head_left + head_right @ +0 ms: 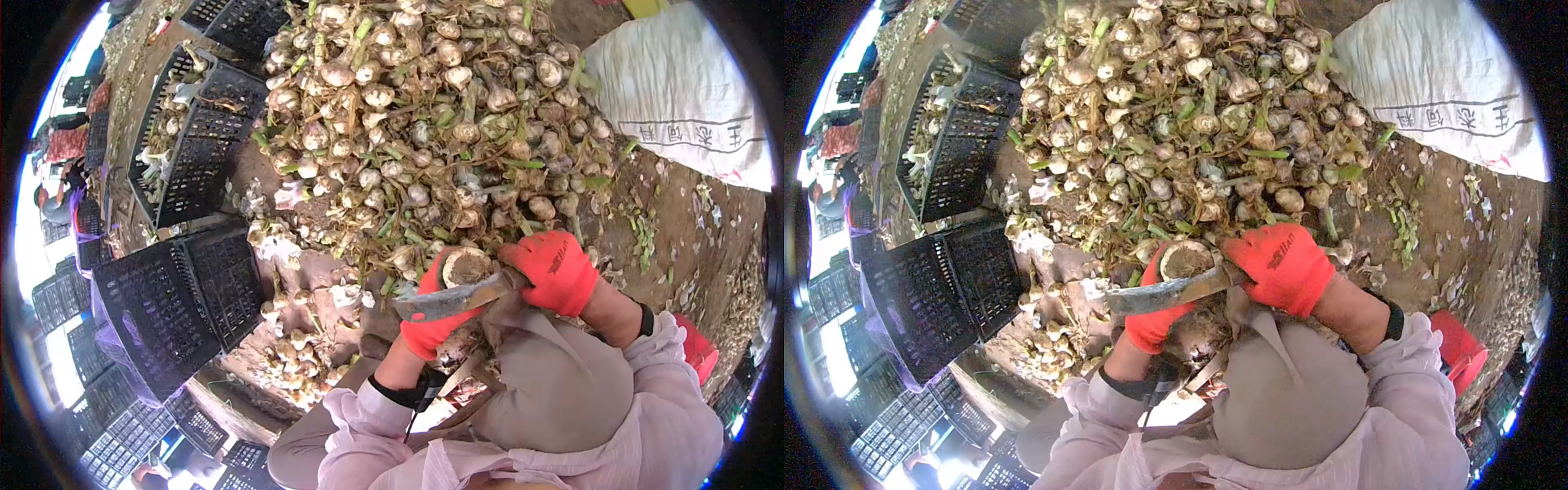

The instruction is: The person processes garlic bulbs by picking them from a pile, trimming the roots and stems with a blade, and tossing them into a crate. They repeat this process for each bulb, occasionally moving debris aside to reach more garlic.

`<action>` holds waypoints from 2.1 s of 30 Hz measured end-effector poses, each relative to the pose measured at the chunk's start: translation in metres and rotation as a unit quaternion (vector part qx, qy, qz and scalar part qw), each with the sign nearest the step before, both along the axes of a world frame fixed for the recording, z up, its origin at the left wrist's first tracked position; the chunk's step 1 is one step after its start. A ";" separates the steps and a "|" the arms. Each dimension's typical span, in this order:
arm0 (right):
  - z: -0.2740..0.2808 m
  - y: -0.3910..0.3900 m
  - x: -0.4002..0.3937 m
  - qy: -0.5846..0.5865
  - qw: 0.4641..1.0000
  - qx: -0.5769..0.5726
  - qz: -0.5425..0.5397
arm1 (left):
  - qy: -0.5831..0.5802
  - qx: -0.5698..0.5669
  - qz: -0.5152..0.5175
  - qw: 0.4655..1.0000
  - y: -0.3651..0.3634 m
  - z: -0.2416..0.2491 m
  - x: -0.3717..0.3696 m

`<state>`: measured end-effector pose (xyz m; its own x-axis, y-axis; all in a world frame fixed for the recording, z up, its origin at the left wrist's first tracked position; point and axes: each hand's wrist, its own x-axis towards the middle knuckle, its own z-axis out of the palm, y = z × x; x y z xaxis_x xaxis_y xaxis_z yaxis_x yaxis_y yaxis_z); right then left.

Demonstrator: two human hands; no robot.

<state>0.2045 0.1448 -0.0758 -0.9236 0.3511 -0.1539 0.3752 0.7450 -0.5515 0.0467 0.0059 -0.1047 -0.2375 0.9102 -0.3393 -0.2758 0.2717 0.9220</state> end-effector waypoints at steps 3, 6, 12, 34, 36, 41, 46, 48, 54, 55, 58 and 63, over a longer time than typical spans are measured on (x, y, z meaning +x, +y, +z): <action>0.001 -0.001 -0.002 -0.015 1.000 -0.004 -0.001 | 0.034 -0.047 -0.020 0.998 0.003 0.003 0.001; -0.011 0.003 0.005 -0.001 1.000 -0.002 -0.005 | 0.070 -0.089 -0.030 0.993 -0.001 0.000 0.009; -0.048 0.054 0.052 -0.079 0.947 0.008 -0.310 | -0.059 0.002 -0.016 0.998 -0.013 0.003 -0.001; -0.062 0.024 0.031 -0.079 0.993 0.000 -0.090 | -0.137 -0.018 -0.032 0.990 -0.028 -0.026 0.021; -0.058 0.028 0.030 -0.095 0.975 -0.047 -0.196 | -0.158 -0.032 -0.033 0.986 -0.027 -0.022 0.020; -0.032 -0.006 0.022 0.008 0.830 -0.427 -0.359 | 0.029 -0.083 -0.031 0.996 0.000 -0.014 0.019; -0.036 -0.014 0.011 0.006 0.887 -0.379 -0.263 | 0.386 -0.204 -0.176 0.882 0.020 0.023 0.016; -0.037 -0.017 0.015 0.115 0.946 -0.259 -0.157 | 0.215 -0.135 -0.133 0.958 0.004 0.007 0.013; -0.034 0.026 0.022 -0.080 0.964 -0.249 -0.049 | 0.364 -0.039 -0.333 0.869 -0.004 -0.003 0.016; -0.037 0.028 0.025 -0.084 0.982 -0.166 -0.022 | 0.378 -0.034 -0.382 0.842 -0.003 -0.005 0.019; -0.032 0.030 0.011 -0.130 0.977 -0.171 0.009 | 0.463 0.025 -0.443 0.767 0.001 -0.003 0.029; -0.049 0.030 0.025 -0.128 0.974 -0.189 -0.007 | 0.538 0.146 -0.430 0.710 0.004 0.014 0.026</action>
